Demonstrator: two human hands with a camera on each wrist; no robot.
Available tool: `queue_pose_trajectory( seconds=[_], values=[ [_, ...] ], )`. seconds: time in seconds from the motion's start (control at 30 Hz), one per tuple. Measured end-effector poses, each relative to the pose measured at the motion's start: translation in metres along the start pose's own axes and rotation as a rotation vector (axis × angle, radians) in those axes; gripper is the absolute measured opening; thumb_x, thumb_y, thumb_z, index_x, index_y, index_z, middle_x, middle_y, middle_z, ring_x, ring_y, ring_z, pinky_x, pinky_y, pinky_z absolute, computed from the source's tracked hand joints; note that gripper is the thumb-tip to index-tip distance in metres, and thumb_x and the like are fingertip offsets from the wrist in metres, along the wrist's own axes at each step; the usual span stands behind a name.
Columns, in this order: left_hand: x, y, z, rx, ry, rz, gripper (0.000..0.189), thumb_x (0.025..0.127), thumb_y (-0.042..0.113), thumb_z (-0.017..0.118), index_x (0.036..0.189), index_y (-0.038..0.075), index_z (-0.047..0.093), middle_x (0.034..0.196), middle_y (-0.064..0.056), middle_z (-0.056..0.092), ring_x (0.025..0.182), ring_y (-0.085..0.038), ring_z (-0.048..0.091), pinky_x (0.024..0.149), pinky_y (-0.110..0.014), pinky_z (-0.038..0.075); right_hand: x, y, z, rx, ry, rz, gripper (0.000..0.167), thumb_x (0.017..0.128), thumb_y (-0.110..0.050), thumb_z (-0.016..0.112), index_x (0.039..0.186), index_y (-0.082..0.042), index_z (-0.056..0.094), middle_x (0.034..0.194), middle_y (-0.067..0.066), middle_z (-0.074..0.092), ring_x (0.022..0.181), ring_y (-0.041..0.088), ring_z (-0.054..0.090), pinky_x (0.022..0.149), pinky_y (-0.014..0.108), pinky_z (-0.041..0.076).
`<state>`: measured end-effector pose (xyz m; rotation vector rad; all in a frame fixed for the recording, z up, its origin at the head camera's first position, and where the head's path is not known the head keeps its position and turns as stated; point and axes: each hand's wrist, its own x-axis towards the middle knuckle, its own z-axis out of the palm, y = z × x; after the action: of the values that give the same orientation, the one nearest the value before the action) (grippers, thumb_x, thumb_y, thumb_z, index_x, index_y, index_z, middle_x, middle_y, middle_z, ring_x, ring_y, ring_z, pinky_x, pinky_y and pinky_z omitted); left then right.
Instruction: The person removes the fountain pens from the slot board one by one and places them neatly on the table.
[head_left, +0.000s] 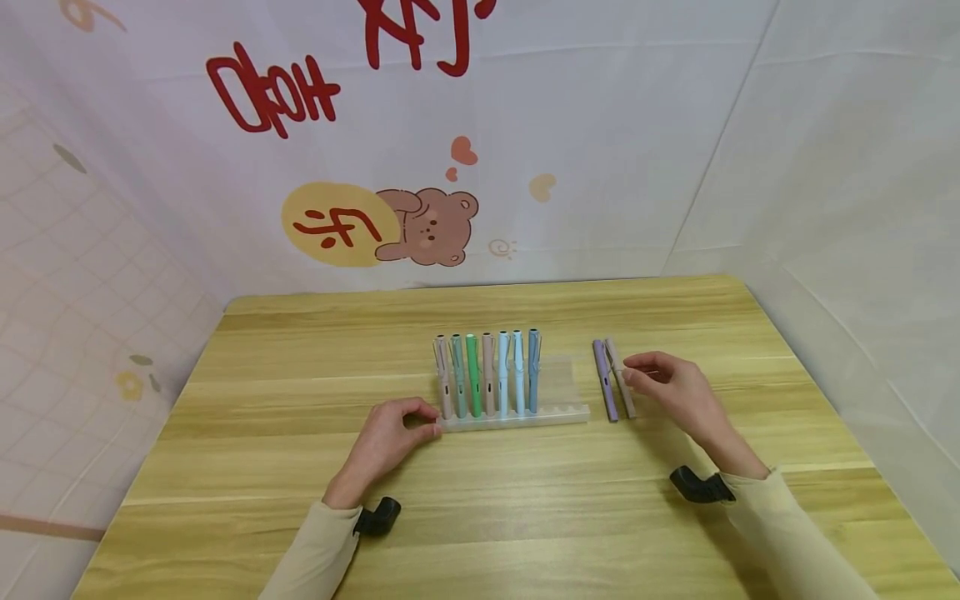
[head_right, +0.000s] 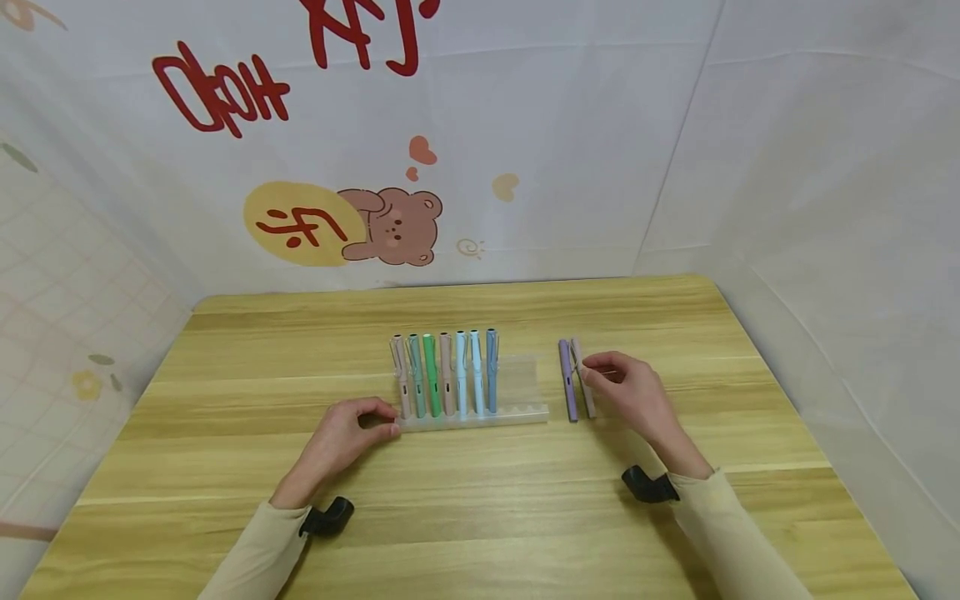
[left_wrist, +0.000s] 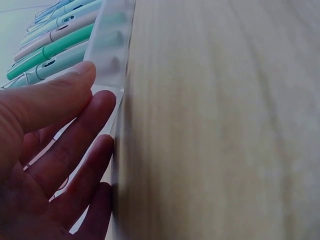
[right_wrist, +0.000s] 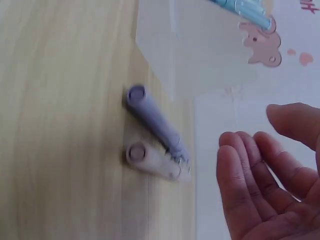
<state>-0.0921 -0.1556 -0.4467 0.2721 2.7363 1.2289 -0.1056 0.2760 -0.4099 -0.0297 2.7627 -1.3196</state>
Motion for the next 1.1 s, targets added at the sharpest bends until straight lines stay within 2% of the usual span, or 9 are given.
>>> queue_pose_trajectory(
  seconds=[0.17, 0.27, 0.63, 0.87, 1.1],
  values=[
    [0.0, 0.0, 0.0, -0.004, 0.0, 0.002, 0.01, 0.088, 0.014, 0.084, 0.094, 0.019, 0.079, 0.103, 0.005, 0.075, 0.106, -0.022, 0.068, 0.097, -0.048, 0.05, -0.003, -0.008, 0.009, 0.053, 0.018, -0.052, 0.038, 0.101, -0.035, 0.069, 0.125, -0.005, 0.071, 0.115, 0.01, 0.075, 0.1, 0.007, 0.069, 0.081, 0.018, 0.052],
    [0.0, 0.0, 0.0, -0.006, -0.001, 0.003, 0.01, 0.088, 0.013, 0.084, 0.094, 0.019, 0.079, 0.102, 0.005, 0.075, 0.105, -0.021, 0.068, 0.097, -0.047, 0.05, -0.006, -0.013, 0.013, 0.076, 0.018, -0.07, 0.035, 0.101, -0.034, 0.069, 0.123, -0.007, 0.071, 0.114, 0.009, 0.075, 0.098, 0.005, 0.069, 0.08, 0.018, 0.052],
    [0.0, 0.0, 0.0, -0.005, 0.0, 0.002, 0.01, 0.088, 0.013, 0.084, 0.094, 0.018, 0.079, 0.102, 0.004, 0.075, 0.105, -0.021, 0.068, 0.097, -0.048, 0.05, -0.011, -0.025, 0.031, 0.16, -0.041, -0.106, 0.029, 0.102, -0.034, 0.069, 0.12, -0.011, 0.072, 0.117, 0.005, 0.074, 0.104, 0.011, 0.069, 0.082, 0.021, 0.053],
    [0.0, 0.0, 0.001, -0.008, -0.001, -0.002, 0.009, 0.088, 0.013, 0.084, 0.094, 0.018, 0.079, 0.102, 0.005, 0.075, 0.106, -0.022, 0.067, 0.098, -0.048, 0.05, -0.009, -0.028, 0.046, 0.22, -0.093, -0.16, 0.027, 0.101, -0.027, 0.07, 0.121, -0.007, 0.071, 0.122, 0.015, 0.072, 0.103, 0.013, 0.069, 0.082, 0.023, 0.055],
    [0.0, 0.001, 0.001, -0.004, 0.004, -0.003, 0.01, 0.087, 0.013, 0.084, 0.093, 0.018, 0.079, 0.102, 0.005, 0.075, 0.106, -0.022, 0.067, 0.098, -0.049, 0.05, -0.005, -0.03, 0.055, 0.256, -0.158, -0.148, 0.033, 0.1, -0.028, 0.072, 0.125, -0.008, 0.068, 0.129, 0.016, 0.07, 0.108, 0.019, 0.07, 0.088, 0.024, 0.055]
  ],
)
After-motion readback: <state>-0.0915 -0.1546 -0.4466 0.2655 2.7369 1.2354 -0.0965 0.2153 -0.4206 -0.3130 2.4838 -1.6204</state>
